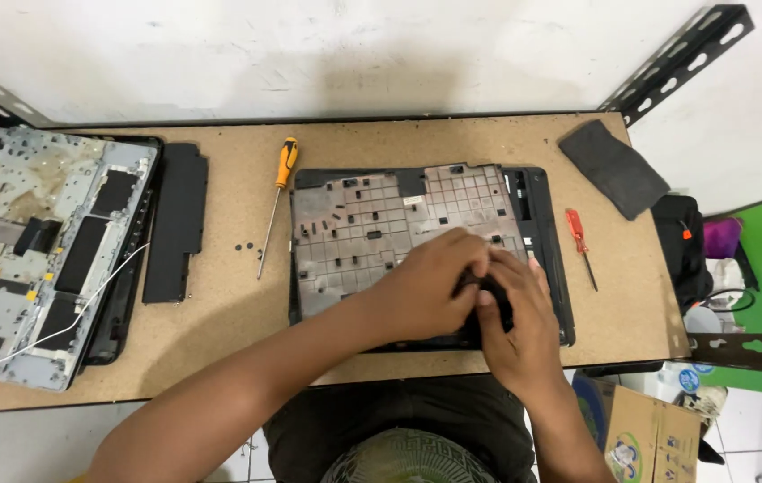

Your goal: Disassembling a laptop by removing the bottom cover and manipulating internal components

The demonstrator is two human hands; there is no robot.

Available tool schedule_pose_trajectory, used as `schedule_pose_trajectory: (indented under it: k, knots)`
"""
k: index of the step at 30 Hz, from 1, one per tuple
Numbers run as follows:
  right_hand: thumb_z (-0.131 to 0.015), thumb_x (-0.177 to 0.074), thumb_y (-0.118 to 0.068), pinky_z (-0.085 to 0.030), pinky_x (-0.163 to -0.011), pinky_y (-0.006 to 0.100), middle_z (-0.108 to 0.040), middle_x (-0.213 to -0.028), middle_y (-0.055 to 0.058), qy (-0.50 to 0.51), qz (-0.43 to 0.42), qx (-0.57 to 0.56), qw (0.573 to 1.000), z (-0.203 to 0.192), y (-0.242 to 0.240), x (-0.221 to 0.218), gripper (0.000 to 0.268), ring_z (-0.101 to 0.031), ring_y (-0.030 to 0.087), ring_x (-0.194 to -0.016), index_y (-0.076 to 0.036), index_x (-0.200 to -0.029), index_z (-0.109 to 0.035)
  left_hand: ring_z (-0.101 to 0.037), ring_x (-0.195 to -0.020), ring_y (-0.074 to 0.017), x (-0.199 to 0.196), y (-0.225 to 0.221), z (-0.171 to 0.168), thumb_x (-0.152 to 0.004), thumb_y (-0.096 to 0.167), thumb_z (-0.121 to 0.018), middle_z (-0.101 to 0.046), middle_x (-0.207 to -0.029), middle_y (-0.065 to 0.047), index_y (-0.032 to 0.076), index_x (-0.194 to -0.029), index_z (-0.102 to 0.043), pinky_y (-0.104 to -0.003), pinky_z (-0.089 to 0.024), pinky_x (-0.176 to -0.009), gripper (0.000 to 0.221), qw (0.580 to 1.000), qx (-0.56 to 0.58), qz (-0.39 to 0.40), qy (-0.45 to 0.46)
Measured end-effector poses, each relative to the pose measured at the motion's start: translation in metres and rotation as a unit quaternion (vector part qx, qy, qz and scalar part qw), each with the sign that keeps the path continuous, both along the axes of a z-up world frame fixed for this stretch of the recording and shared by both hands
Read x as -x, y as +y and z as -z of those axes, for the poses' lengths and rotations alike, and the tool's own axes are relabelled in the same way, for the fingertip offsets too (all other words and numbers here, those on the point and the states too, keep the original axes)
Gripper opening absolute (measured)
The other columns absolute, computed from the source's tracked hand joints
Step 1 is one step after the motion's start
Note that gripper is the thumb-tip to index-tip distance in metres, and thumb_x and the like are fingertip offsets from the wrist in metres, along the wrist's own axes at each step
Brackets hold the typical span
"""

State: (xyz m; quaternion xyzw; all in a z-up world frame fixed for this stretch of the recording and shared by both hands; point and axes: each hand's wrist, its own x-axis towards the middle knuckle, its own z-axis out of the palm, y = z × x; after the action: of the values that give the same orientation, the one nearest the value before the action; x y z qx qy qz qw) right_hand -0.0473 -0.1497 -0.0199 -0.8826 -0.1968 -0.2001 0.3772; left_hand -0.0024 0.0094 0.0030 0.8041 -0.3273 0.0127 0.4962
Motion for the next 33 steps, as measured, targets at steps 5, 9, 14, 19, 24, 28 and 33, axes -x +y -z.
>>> schedule_pose_trajectory:
  k: [5, 9, 14, 19, 24, 28, 33]
  knots:
    - [-0.065, -0.084, -0.014, -0.03, -0.107, 0.048, -0.059, -0.117, 0.01, 0.014, 0.016, 0.005, 1.0, 0.005, -0.005, 0.001, 0.03, -0.054, 0.034, -0.119, -0.009, -0.114, -0.062, -0.057, -0.096, -0.0437, 0.034, 0.037, -0.016, -0.077, 0.017, -0.06, -0.056, -0.096, -0.017, 0.007, -0.102, -0.055, -0.051, -0.047, -0.076, 0.027, 0.986, -0.149, -0.025, -0.074]
    - [-0.063, -0.085, -0.009, -0.045, -0.093, 0.04, -0.059, -0.105, 0.012, -0.007, -0.003, 0.017, 1.0, -0.008, -0.002, 0.002, 0.018, -0.055, 0.029, -0.105, -0.002, -0.102, -0.065, -0.051, -0.102, -0.0324, 0.066, 0.055, -0.025, -0.082, 0.02, -0.066, -0.055, -0.106, -0.014, 0.007, -0.101, -0.058, -0.043, -0.042, -0.087, 0.025, 0.932, -0.29, -0.109, -0.187]
    - [-0.06, -0.085, -0.001, -0.044, -0.095, 0.043, -0.063, -0.102, 0.012, -0.027, -0.051, 0.017, 0.998, -0.01, -0.005, 0.001, 0.021, -0.056, 0.029, -0.1, -0.003, -0.105, -0.064, -0.048, -0.109, -0.0342, 0.077, 0.063, -0.003, -0.088, 0.033, -0.061, -0.052, -0.112, -0.016, 0.007, -0.108, -0.056, -0.046, -0.039, -0.091, 0.032, 0.935, -0.232, -0.212, -0.165]
    - [-0.057, -0.085, -0.002, -0.043, -0.098, 0.045, -0.064, -0.101, 0.011, -0.03, -0.047, 0.024, 0.998, -0.01, -0.006, 0.003, 0.02, -0.057, 0.027, -0.098, -0.003, -0.104, -0.064, -0.045, -0.114, -0.0281, 0.076, 0.073, -0.003, -0.083, 0.053, -0.059, -0.048, -0.123, -0.013, 0.013, -0.113, -0.053, -0.043, -0.038, -0.093, 0.05, 0.918, -0.233, -0.285, -0.151]
    - [-0.059, -0.088, -0.006, -0.044, -0.103, 0.047, -0.065, -0.098, 0.012, -0.039, -0.003, 0.004, 0.999, -0.007, -0.005, 0.005, 0.016, -0.061, 0.027, -0.095, -0.003, -0.102, -0.065, -0.032, -0.133, -0.0406, 0.078, 0.082, 0.006, -0.079, 0.067, -0.056, -0.033, -0.144, -0.019, 0.011, -0.133, -0.042, -0.056, -0.03, -0.105, 0.079, 0.906, -0.25, -0.322, -0.114]
    - [-0.06, -0.088, -0.006, -0.046, -0.103, 0.051, -0.065, -0.099, 0.015, -0.065, 0.006, -0.021, 0.998, -0.001, -0.012, 0.002, 0.017, -0.062, 0.027, -0.096, -0.001, -0.105, -0.061, -0.023, -0.14, -0.0411, 0.075, 0.085, 0.012, -0.078, 0.067, -0.06, -0.021, -0.152, -0.021, 0.01, -0.142, -0.031, -0.055, -0.024, -0.112, 0.09, 0.911, -0.227, -0.328, -0.109]
    - [-0.056, -0.084, -0.012, -0.043, -0.087, 0.043, -0.064, -0.102, 0.008, 0.002, -0.013, 0.115, 0.993, 0.003, -0.033, -0.002, 0.022, -0.057, 0.024, -0.096, -0.012, -0.105, -0.062, -0.018, -0.141, -0.0396, 0.073, 0.086, 0.011, -0.074, 0.06, -0.069, -0.02, -0.152, -0.02, 0.01, -0.138, -0.036, -0.055, -0.022, -0.111, 0.088, 0.93, -0.18, -0.316, -0.048]
